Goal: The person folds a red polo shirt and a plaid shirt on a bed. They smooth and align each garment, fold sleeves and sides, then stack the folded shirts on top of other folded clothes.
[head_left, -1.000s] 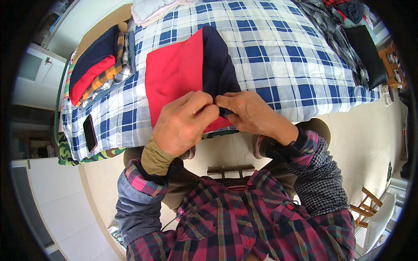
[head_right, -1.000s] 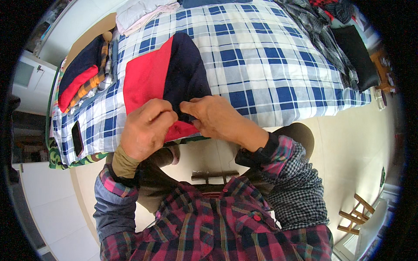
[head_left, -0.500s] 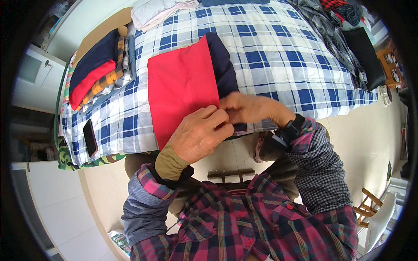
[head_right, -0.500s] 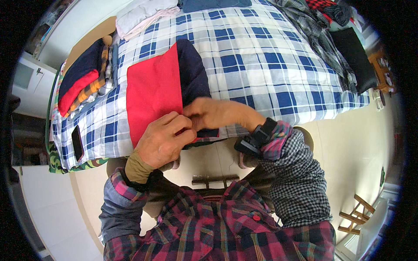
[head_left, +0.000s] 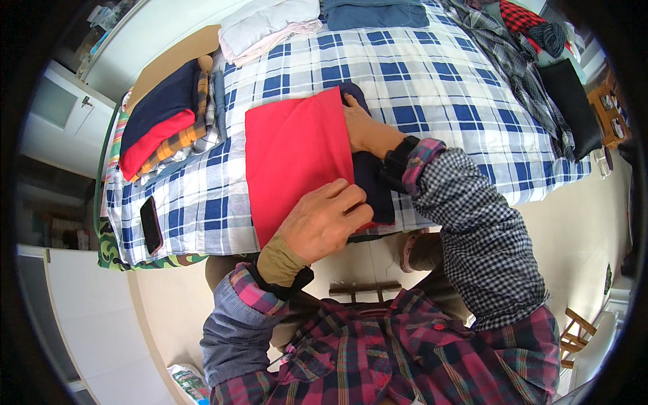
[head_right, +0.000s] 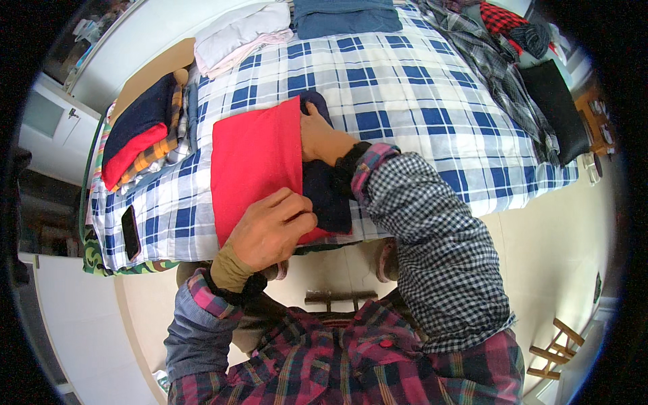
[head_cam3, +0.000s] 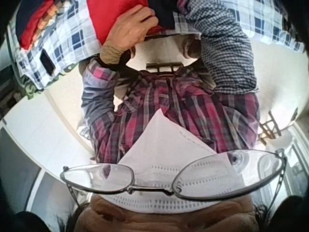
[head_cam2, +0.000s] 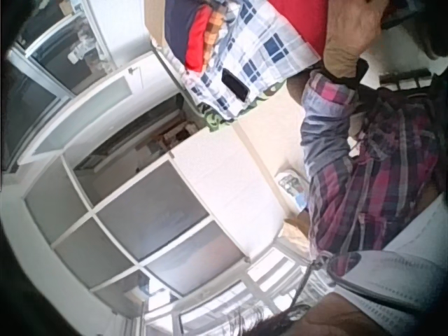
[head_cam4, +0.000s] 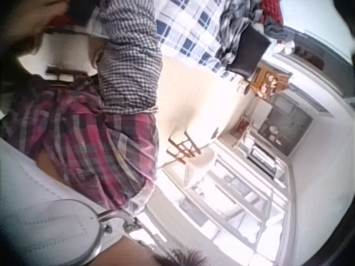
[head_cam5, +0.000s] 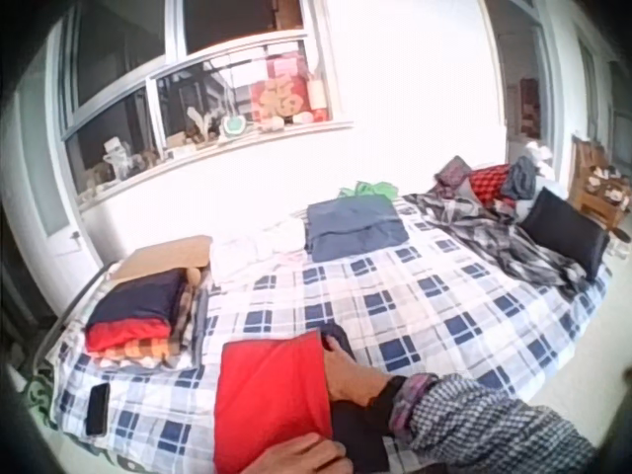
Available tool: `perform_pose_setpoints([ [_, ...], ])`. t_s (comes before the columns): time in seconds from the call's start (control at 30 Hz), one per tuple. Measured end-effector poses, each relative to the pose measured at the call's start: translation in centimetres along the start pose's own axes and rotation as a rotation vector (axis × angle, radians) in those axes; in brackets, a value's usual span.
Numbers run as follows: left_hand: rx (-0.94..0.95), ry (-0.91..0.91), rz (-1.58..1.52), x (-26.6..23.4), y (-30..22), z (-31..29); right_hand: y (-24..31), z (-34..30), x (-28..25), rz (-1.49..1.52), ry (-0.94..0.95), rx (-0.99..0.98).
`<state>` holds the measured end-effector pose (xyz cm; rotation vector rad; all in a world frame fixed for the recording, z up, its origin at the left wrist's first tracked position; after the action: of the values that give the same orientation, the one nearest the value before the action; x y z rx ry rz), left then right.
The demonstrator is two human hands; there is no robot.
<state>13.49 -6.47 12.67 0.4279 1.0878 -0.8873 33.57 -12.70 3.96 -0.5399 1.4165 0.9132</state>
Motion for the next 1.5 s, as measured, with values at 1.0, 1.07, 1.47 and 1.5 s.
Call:
perform_pose_setpoints([
  [1.0, -0.695, 0.330, 0.379, 2.0, 14.8, 12.2, 2.8, -3.9, -1.0, 0.144, -0.405, -0.220],
  [1.07, -0.689, 0.370, 0.380, 2.2, 15.2, 12.2, 2.8, -3.9, -1.2, 0.197, -0.376, -0.236],
  [1.47, -0.700, -0.154, 0.168, 2.0, 16.4, 11.2, 2.0, -4.5, -0.5, 0.673, -0.256, -0.129],
  [1.5, -0.693, -0.198, 0.154, 2.2, 16.6, 11.5, 1.4, -5.3, 0.5, 0.779, -0.161, -0.048],
])
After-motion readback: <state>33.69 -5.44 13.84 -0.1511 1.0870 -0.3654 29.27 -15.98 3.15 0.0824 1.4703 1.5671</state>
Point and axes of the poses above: each hand's wrist, its own z-axis towards the middle knuckle, its own x-axis out of the palm, y = z × x, the point moved 5 cm from there along z, towards the middle knuckle, and after that the axes turned 9 degrees about z, right-handed, at the moved point
